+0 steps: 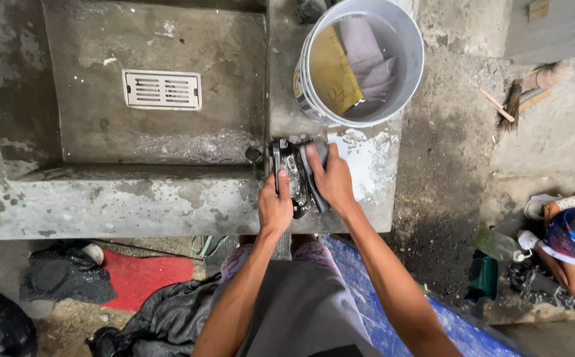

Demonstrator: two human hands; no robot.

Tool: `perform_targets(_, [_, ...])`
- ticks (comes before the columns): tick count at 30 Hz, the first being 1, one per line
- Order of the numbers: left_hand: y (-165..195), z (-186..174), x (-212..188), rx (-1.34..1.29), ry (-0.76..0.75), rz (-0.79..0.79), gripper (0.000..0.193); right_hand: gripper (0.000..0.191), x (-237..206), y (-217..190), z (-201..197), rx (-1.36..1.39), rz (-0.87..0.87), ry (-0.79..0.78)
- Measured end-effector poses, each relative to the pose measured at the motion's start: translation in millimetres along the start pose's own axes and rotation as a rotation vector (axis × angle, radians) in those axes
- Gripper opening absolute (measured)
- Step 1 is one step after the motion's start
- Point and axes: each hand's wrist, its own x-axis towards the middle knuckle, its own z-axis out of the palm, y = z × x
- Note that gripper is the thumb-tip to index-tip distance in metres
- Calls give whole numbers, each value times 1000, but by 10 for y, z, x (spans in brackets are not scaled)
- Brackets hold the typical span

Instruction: The person scrubs a metal part with a yellow sponge, rinses it under running water, and continues scrubbing with a dark abrasive pad. The person repeatedly rinses and scrubs the part, switching between tools and repositioning the part to clean different surfaces.

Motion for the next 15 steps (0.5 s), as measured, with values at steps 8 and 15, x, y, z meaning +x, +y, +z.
perform_targets(8, [21,-8,2,19,-42,-70,53,48,45,-79,-14,19,-128,45])
perform_targets(15, [24,-7,26,43,-20,-51,50,45,-24,-75,-70,-36,-92,-15])
